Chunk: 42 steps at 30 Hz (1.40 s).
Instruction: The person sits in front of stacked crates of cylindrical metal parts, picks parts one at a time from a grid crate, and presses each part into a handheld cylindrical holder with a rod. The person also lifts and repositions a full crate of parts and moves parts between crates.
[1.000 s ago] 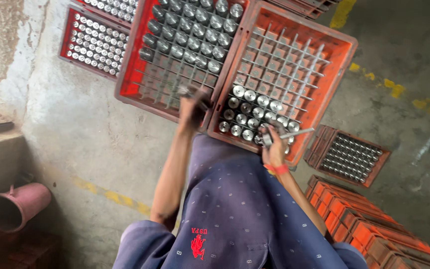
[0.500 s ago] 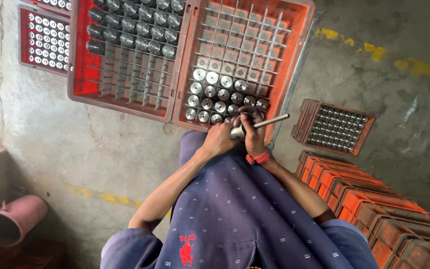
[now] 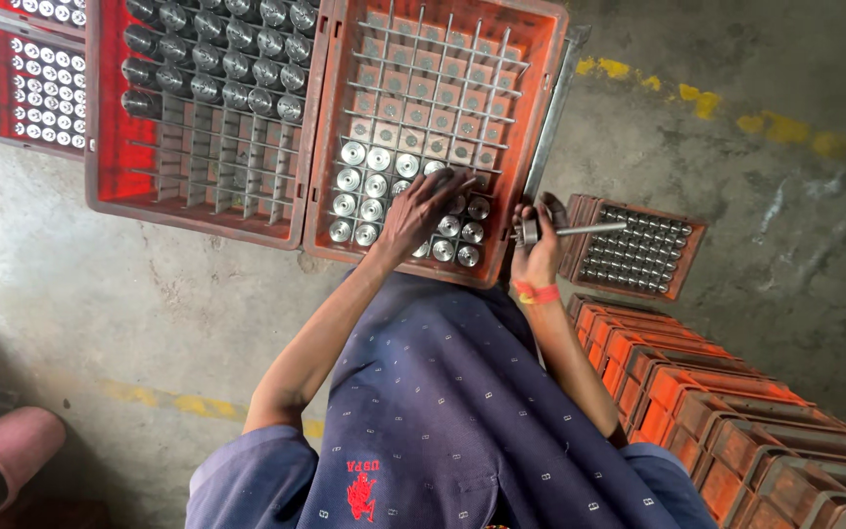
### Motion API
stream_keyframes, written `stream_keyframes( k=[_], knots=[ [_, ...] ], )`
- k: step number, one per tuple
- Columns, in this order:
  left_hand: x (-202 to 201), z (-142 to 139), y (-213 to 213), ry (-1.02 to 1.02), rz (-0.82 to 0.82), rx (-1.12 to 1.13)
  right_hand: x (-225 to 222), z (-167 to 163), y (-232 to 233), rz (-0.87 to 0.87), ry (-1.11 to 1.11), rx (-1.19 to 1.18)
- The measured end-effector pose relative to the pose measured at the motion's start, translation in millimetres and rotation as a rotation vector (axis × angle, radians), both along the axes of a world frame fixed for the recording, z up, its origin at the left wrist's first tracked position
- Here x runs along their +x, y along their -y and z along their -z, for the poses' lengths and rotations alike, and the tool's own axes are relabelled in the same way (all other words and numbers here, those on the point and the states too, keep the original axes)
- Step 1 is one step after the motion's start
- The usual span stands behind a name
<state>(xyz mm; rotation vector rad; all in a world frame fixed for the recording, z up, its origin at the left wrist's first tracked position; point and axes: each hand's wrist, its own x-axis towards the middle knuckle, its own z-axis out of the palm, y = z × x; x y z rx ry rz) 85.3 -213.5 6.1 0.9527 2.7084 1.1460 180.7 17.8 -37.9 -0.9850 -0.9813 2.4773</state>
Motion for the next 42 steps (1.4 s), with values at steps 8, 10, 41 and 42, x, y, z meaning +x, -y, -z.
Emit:
stream_keyframes(
  k=[8, 10, 41, 42],
  knots=[
    [-4.9, 2.0, 49.5, 0.068, -0.186, 0.247, 14.7, -9.4, 28.9, -0.032, 0.077, 0.041],
    [-22.8, -4.8, 98.1, 0.026, -0.353, 0.113, 18.7, -8.5, 32.0, -0.053, 0.110, 0.051],
    [-11.4, -6.9, 169.8, 0.789, -0.862, 0.415, -19.8, -29.6, 142.3, -0.317, 0.067, 0.006],
    [4.1, -5.7, 146.4, 0.563, -0.713, 0.498, -26.0, -35.6, 147.4, -0.320, 0.027, -0.023]
  ],
)
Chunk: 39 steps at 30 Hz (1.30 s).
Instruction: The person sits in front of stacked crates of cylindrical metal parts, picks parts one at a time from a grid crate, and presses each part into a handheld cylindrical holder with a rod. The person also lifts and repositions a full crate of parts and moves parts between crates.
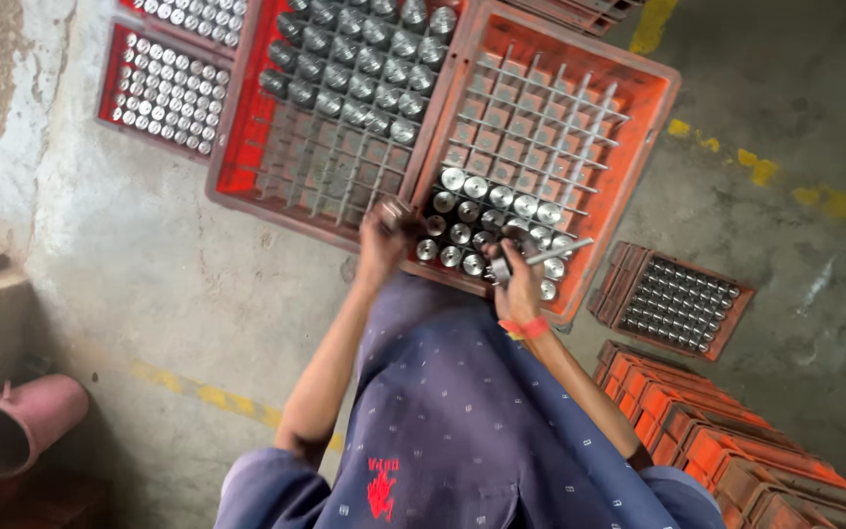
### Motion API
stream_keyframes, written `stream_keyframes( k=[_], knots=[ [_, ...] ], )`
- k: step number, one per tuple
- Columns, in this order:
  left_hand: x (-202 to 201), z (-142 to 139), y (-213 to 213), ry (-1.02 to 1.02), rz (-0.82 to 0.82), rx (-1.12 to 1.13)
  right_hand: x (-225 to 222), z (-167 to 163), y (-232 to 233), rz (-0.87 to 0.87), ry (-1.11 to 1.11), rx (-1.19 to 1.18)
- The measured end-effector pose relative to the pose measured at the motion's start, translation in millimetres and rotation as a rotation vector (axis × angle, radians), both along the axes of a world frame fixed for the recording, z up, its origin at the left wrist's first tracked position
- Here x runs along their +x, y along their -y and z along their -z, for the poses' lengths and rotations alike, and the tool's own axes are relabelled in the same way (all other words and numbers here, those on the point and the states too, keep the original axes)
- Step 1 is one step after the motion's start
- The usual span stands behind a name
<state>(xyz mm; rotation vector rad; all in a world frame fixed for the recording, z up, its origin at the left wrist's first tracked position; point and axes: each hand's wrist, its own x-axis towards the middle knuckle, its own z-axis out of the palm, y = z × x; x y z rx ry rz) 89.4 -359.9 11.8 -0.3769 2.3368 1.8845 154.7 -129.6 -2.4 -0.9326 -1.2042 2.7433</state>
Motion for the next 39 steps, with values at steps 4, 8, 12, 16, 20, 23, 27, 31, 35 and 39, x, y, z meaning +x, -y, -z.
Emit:
stream_keyframes(
  k=[4, 8, 12, 16, 20, 23, 27, 31, 35, 39],
  knots=[
    [59.1, -23.5, -66.3, 0.023, 0.338, -0.282, -8.3, -25.8, 2.7, -0.014, 0.058, -0.014],
    [67.8, -40.0, -97.0, 0.124, 0.499, -0.411, -4.5, -38.3, -5.0, -0.020, 0.025, 0.061],
    [66.5, -33.6, -114.7, 0.158, 0.656, -0.510, 15.9, -38.3, -16.5, -0.136, -0.145, 0.272],
    [72.5, -22.5, -125.1, 0.171, 0.711, -0.411, 25.9, -22.0, -32.9, -0.113, -0.083, 0.183],
    [61.0, -15.4, -131.5, 0.049, 0.731, -0.361, 15.0, 3.9, -74.6, 0.071, 0.052, 0.116],
    [35.2, -10.9, -142.6, -0.109, 0.677, -0.357, 8.0, 18.3, -123.3, 0.274, -0.044, 0.083],
    [3.1, -2.6, -161.4, -0.671, 0.665, -0.339, 21.2, 27.3, -166.4, 0.358, -0.145, 0.045],
    [-0.7, 9.5, -168.0, -0.681, 0.703, -0.284, 38.1, 34.4, -164.4, 0.393, -0.067, 0.075],
    [7.4, 16.3, -138.9, -0.393, 0.622, -0.157, 51.0, 37.5, -147.9, 0.397, -0.005, -0.013],
    [-16.0, 9.6, -64.2, -0.407, 0.349, -0.286, 62.1, 36.8, -136.3, 0.396, 0.087, -0.017]
  ],
)
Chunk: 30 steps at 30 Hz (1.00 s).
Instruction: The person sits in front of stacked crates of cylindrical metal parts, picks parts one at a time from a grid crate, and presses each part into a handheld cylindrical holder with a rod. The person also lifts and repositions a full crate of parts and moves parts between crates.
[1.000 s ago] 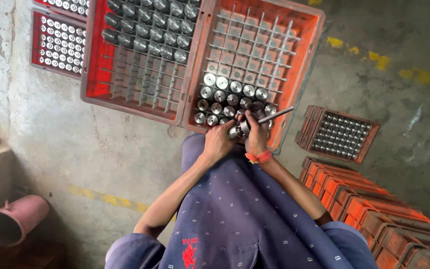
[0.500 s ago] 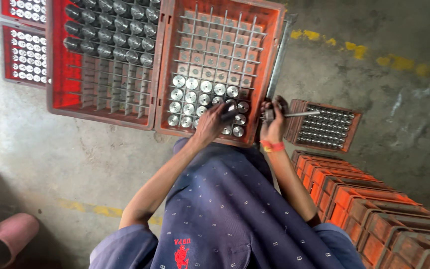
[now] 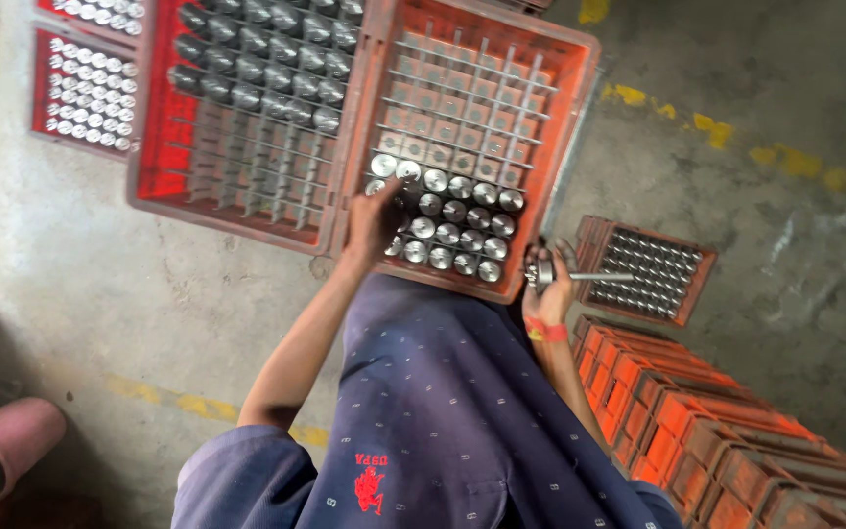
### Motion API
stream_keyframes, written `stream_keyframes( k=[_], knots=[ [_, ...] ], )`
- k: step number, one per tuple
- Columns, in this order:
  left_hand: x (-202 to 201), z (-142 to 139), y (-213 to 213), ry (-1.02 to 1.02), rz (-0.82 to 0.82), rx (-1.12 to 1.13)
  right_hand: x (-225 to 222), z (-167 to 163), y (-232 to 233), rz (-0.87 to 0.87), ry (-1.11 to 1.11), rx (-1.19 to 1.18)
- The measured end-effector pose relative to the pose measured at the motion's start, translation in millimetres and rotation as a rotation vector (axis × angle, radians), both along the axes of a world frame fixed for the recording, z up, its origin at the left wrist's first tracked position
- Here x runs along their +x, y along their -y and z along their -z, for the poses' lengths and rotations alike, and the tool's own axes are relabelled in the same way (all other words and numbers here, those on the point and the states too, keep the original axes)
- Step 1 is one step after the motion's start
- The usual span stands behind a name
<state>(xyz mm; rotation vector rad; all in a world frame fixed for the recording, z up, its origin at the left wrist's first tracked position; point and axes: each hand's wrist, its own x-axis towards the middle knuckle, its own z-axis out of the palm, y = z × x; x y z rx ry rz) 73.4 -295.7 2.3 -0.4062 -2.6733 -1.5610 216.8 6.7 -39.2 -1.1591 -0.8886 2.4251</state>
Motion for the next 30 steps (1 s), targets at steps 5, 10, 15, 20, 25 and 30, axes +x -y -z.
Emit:
stream_keyframes(
  k=[5, 10, 15, 20, 25, 30],
  knots=[
    [-69.7, -11.8, 85.2, 0.016, -0.338, -0.450, -0.9, -4.9, 19.1, -0.063, -0.018, 0.050],
    [-109.1, -9.2, 84.9, 0.082, -0.187, -0.539, -18.2, -13.9, 48.9, -0.110, 0.014, 0.078],
    [-123.6, -22.9, 83.1, 0.141, -0.114, -0.537, -26.4, -18.7, 74.0, -0.161, 0.017, 0.066],
    [-92.6, -68.5, 132.8, 0.086, -0.211, 0.118, -21.6, -16.3, 86.2, -0.201, 0.036, 0.099],
    [-44.8, -44.9, 120.5, 0.592, -0.119, 1.151, -36.5, -19.1, 112.3, -0.265, 0.031, 0.072],
    [20.5, -6.2, 44.9, 0.387, -0.035, 0.535, -65.8, -44.6, 141.6, -0.393, -0.073, 0.134]
  ],
)
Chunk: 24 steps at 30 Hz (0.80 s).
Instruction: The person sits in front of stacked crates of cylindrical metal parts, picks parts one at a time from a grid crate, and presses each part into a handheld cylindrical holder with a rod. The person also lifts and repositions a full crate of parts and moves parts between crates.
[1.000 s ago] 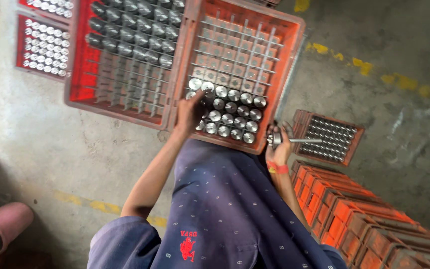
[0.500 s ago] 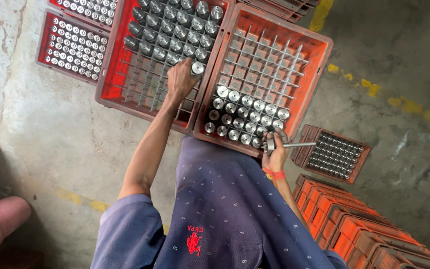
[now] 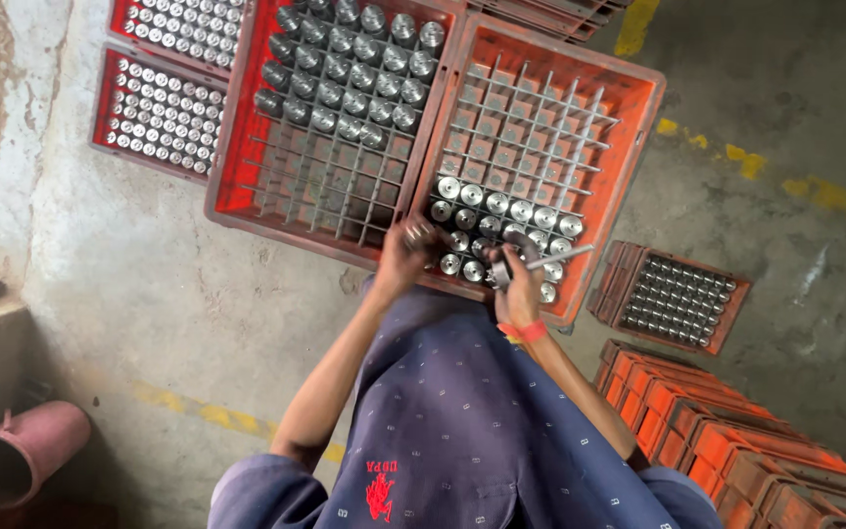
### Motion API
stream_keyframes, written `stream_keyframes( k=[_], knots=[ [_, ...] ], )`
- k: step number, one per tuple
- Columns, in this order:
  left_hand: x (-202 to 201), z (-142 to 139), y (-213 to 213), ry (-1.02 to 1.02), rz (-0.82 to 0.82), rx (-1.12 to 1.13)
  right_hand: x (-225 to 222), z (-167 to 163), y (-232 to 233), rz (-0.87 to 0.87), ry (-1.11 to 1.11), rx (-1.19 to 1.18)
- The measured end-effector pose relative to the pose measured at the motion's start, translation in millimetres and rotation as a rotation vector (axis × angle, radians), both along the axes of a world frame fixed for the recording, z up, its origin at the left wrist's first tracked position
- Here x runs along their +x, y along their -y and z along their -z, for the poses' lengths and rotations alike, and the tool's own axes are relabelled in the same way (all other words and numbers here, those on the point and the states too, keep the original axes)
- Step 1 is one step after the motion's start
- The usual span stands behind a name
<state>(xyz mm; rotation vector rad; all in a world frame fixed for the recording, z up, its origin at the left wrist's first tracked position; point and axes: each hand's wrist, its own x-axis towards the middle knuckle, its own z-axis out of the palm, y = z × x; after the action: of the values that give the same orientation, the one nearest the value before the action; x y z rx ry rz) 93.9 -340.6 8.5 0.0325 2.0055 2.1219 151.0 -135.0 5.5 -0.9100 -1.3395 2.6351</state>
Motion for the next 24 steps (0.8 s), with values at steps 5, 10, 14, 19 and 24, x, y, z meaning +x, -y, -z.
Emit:
stream_keyframes(
  k=[5, 10, 14, 19, 24],
  knots=[
    [43.0, -31.2, -42.1, 0.042, 0.253, -0.486, -18.3, -29.0, 15.0, -0.012, -0.030, -0.088],
    [44.8, -40.1, -62.9, 0.131, 0.378, -0.596, -6.7, -38.3, 6.5, -0.129, -0.100, -0.016],
    [51.1, -19.3, -70.6, 0.109, 0.514, -0.706, 11.3, -26.5, -10.1, -0.301, -0.204, 0.069],
    [50.2, -7.1, -74.1, 0.077, 0.570, -0.439, 9.5, 3.7, -35.1, -0.242, -0.036, -0.031],
    [4.6, -8.6, -54.2, -0.203, 0.383, -0.822, -4.8, 17.7, -86.7, 0.224, 0.069, -0.153]
  ],
)
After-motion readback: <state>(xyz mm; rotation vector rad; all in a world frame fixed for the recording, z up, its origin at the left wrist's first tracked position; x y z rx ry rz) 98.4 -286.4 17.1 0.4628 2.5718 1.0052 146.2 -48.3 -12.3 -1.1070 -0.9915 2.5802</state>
